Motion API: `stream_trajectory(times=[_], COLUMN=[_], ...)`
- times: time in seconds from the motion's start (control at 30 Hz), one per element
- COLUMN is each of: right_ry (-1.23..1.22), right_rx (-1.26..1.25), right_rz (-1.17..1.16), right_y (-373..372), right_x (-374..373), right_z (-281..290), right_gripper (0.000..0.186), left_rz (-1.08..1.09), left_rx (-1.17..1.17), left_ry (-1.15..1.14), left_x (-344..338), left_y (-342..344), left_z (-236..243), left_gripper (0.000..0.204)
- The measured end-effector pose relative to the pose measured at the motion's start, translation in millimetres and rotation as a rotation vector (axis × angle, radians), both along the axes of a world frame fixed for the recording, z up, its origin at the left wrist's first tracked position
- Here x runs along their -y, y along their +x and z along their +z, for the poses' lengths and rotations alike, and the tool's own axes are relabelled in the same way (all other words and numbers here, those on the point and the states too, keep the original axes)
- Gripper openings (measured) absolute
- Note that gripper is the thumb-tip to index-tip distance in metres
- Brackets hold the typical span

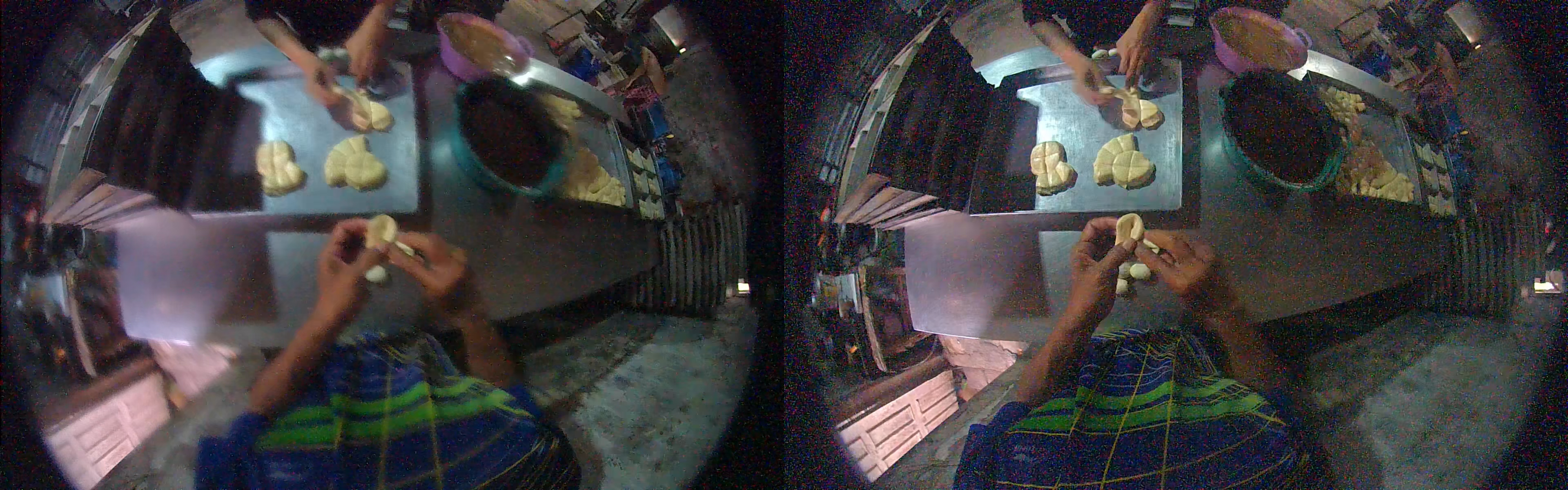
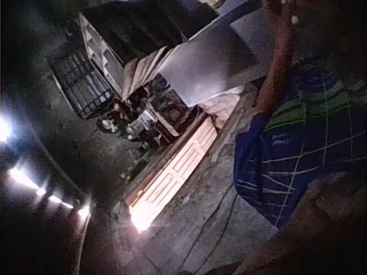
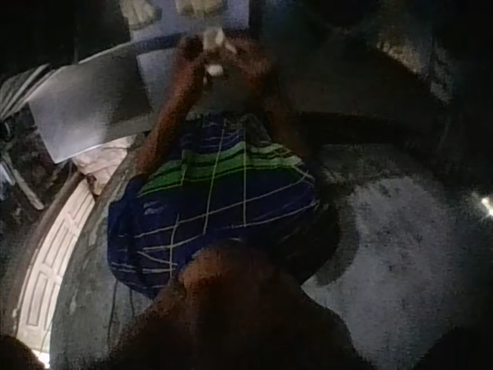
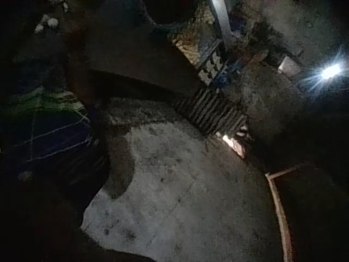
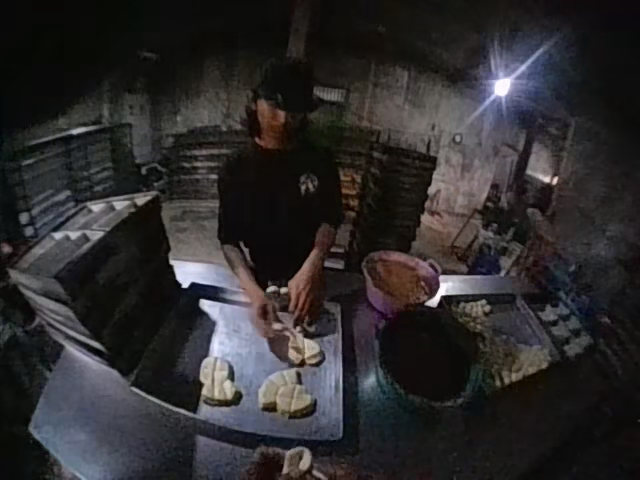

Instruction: The person shapes small pieces of dough by hand on a stainless steel table, grouping them into clusters. They also move metal baking trays on the workspace.

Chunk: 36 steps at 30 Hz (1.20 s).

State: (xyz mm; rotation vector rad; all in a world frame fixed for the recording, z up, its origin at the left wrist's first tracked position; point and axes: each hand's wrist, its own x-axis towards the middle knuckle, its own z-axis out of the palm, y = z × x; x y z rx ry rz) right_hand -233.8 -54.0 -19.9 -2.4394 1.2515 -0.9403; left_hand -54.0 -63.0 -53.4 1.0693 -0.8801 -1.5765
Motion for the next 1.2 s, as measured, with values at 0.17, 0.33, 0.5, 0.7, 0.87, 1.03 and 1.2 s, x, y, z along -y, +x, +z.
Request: stream_trajectory(times=[0.17, 0.33, 0.5, 0.7, 0.87, 1.03, 1.2], right_ry=[0.330, 0.411, 0.063, -0.086, -0.206, 0.281, 0.313], right_rx=[0.318, 0.227, 0.117, 0.126, 0.022, 0.426, 0.545], right_rz=[-0.081, 0.172, 0.206, -0.123, -0.232, -0.406, -0.409], right_y=[-1.1, -12.7, -6.4, 50.7, 50.0, 53.3, 42.0], right_x=[7.2, 23.9, 21.5, -9.3, -18.8, -14.4, -10.3], right_z=[18.0, 22.2, 11.7, 9.4, -10.4, 3.7, -19.6], right_gripper=[0.037, 0.031, 0.035, 0.036, 0.029, 0.020, 0.020], left_rz=[-0.224, -0.350, -0.456, -0.185, -0.125, -0.256, -0.210], left_rx=[0.070, 0.020, -0.266, -0.475, -0.452, -0.300, -0.111], left_ry=[0.050, 0.085, 0.403, 0.335, 0.275, 0.175, 0.089], left_x=[-4.1, -5.7, 4.9, -4.6, -7.3, -3.9, -5.6], left_y=[21.3, 35.3, 40.8, 26.7, 20.4, 33.8, 26.5], left_z=[22.9, 15.9, -18.8, -10.8, -12.5, 2.2, 14.8], left_gripper=[0.024, 0.036, 0.048, 0.041, 0.035, 0.036, 0.035])
